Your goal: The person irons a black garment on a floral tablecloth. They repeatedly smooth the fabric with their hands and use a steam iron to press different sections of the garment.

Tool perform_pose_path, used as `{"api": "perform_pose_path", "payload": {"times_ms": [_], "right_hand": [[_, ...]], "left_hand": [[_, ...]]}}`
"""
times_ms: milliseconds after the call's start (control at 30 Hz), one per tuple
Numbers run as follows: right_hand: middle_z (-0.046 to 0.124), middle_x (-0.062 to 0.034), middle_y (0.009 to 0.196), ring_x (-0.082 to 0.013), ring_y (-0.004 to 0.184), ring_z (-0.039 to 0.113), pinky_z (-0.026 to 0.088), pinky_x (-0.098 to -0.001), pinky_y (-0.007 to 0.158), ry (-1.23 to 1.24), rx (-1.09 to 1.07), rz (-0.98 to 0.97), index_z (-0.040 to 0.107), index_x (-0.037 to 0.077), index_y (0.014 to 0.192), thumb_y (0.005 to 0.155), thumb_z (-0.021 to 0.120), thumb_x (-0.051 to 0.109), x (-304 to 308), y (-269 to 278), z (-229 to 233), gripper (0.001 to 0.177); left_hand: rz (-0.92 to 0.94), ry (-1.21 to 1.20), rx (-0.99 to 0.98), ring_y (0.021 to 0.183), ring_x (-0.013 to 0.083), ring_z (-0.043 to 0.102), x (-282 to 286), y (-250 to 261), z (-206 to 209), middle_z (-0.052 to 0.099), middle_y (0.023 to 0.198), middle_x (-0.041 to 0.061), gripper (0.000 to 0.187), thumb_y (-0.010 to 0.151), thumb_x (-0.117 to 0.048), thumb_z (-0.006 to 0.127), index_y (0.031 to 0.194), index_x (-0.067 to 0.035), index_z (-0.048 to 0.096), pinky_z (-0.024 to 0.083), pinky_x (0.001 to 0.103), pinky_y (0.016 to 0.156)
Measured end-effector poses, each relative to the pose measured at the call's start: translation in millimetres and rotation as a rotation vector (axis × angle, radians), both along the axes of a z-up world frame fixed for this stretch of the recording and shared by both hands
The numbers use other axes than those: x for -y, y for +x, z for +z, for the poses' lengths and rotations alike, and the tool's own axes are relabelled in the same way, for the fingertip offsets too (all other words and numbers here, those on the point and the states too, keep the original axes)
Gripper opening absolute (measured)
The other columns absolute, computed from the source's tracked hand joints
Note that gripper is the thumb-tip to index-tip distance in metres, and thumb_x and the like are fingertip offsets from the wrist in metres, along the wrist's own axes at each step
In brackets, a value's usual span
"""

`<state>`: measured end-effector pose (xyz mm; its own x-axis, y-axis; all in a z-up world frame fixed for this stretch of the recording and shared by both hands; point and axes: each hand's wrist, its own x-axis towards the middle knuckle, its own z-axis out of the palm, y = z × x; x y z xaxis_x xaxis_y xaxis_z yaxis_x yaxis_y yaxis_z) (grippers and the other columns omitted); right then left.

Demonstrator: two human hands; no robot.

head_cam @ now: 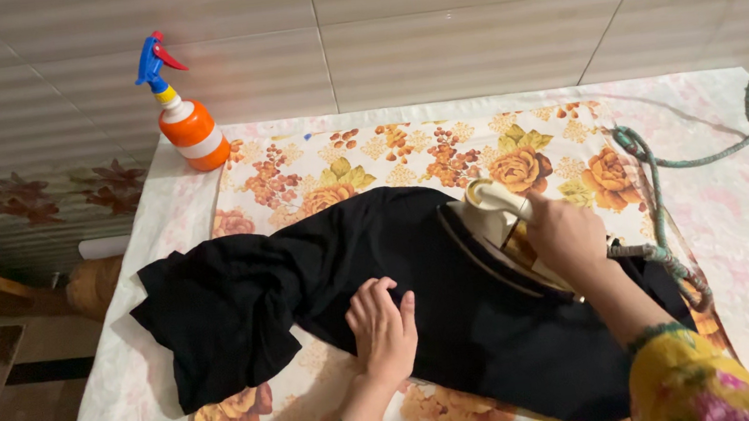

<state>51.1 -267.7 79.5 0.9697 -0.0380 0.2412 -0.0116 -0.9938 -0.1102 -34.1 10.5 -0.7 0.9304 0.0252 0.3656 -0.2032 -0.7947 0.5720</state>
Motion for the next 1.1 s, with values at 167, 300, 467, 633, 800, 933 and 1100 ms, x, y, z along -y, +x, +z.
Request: {"api": "perform_pose_path", "payload": {"times_ms": [167, 300, 467, 633, 800, 933, 1100], "right_hand": [[0.07, -0.0213, 0.074, -0.0433, 0.07, 0.069, 0.054, -0.0549, 0.064, 0.055, -0.01, -0.007, 0.068, 0.013, 0.102, 0.089, 0.055, 0.018, 12, 7, -7, 0.019], [0.071, -0.0194, 0.073, -0.0407, 0.067, 0.071, 0.056, -0.0535, 0.063, 0.069, -0.103, -0.066, 0.067, 0.013, 0.102, 0.099, 0.05, 0.018, -4, -13, -1, 0.018], [0.071, -0.016, 0.07, -0.0383, 0.065, 0.071, 0.056, -0.0511, 0.06, 0.05, -0.161, -0.015, 0.066, 0.015, 0.097, 0.094, 0.056, 0.022, -35, -66, 14, 0.012], [0.07, -0.015, 0.066, -0.0376, 0.064, 0.07, 0.056, -0.0504, 0.059, 0.068, -0.2, 0.089, 0.065, 0.016, 0.099, 0.083, 0.067, 0.022, -67, -116, 23, 0.017], [0.069, -0.0127, 0.065, -0.0352, 0.065, 0.07, 0.054, -0.0492, 0.058, 0.071, -0.269, 0.215, 0.062, 0.014, 0.098, 0.079, 0.07, 0.021, -88, -135, 25, 0.022], [0.069, -0.0122, 0.065, -0.036, 0.065, 0.07, 0.054, -0.0504, 0.058, 0.024, -0.232, 0.245, 0.062, 0.015, 0.099, 0.08, 0.068, 0.019, -93, -115, 21, 0.021], [0.069, -0.0132, 0.068, -0.0371, 0.065, 0.07, 0.054, -0.0503, 0.058, -0.002, -0.189, 0.245, 0.063, 0.017, 0.104, 0.084, 0.063, 0.015, -99, -61, 17, 0.02]], "left_hand": [[-0.014, 0.017, -0.011, 0.12, 0.0367, 0.049, -4, -15, -4, 0.054, 0.128, 0.017, 0.034, 0.101, -0.033, 0.054, 0.122, -0.006, 0.051, 0.035, 0.051, 0.1], [-0.007, 0.013, -0.019, 0.119, 0.0353, 0.051, -7, -25, -5, 0.055, 0.126, 0.014, 0.034, 0.101, -0.033, 0.055, 0.122, -0.007, 0.051, 0.037, 0.05, 0.099], [0.037, -0.012, -0.047, 0.117, 0.0348, 0.052, -11, -26, -2, 0.056, 0.124, 0.014, 0.032, 0.101, -0.032, 0.054, 0.121, -0.007, 0.05, 0.037, 0.05, 0.098], [0.144, -0.105, 0.005, 0.116, 0.0348, 0.053, -17, -17, -2, 0.056, 0.121, 0.015, 0.029, 0.103, -0.029, 0.05, 0.121, -0.006, 0.049, 0.037, 0.05, 0.098], [0.205, -0.148, 0.074, 0.113, 0.037, 0.053, -28, -9, -4, 0.056, 0.12, 0.018, 0.029, 0.105, -0.028, 0.048, 0.122, -0.004, 0.049, 0.037, 0.049, 0.096], [0.21, -0.153, 0.072, 0.113, 0.0368, 0.054, -34, -4, -5, 0.057, 0.119, 0.017, 0.029, 0.104, -0.028, 0.049, 0.122, -0.005, 0.049, 0.037, 0.05, 0.096], [0.159, -0.112, 0.089, 0.114, 0.0366, 0.053, -42, -11, -5, 0.056, 0.121, 0.017, 0.028, 0.103, -0.027, 0.051, 0.12, -0.005, 0.049, 0.037, 0.05, 0.096]]}}
